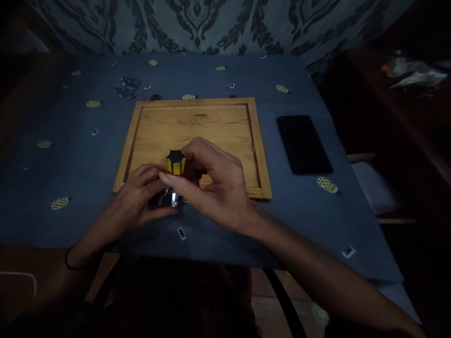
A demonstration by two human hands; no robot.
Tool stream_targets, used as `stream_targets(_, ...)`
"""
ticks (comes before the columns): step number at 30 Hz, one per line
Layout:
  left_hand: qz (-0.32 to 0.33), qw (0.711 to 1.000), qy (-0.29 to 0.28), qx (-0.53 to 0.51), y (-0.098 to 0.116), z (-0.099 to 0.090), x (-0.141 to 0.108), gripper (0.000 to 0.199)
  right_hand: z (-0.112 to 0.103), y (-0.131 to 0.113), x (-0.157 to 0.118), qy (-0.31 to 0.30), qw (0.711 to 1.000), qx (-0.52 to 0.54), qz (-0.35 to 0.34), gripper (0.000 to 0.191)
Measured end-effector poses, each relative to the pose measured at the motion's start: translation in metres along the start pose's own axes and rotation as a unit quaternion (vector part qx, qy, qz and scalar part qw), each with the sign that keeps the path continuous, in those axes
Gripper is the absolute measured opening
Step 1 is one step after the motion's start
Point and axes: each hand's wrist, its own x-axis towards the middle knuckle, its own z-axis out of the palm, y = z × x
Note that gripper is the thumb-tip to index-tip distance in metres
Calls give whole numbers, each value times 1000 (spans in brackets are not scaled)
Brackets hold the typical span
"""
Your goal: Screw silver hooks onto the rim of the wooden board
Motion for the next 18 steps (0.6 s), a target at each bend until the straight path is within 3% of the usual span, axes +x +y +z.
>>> stream_targets(4,-11,1000,-2,7,0,1,1,38,0,1,-1,-1,1000,-2,6,24)
stream_targets(13,-8,1000,-2,14,1,1,1,32,-6,-1,0,-57,995,-49,-65,17)
stream_targets(18,-6,1000,-1,10,2,0,1,32,-7,-2,2,-64,994,-57,-72,16)
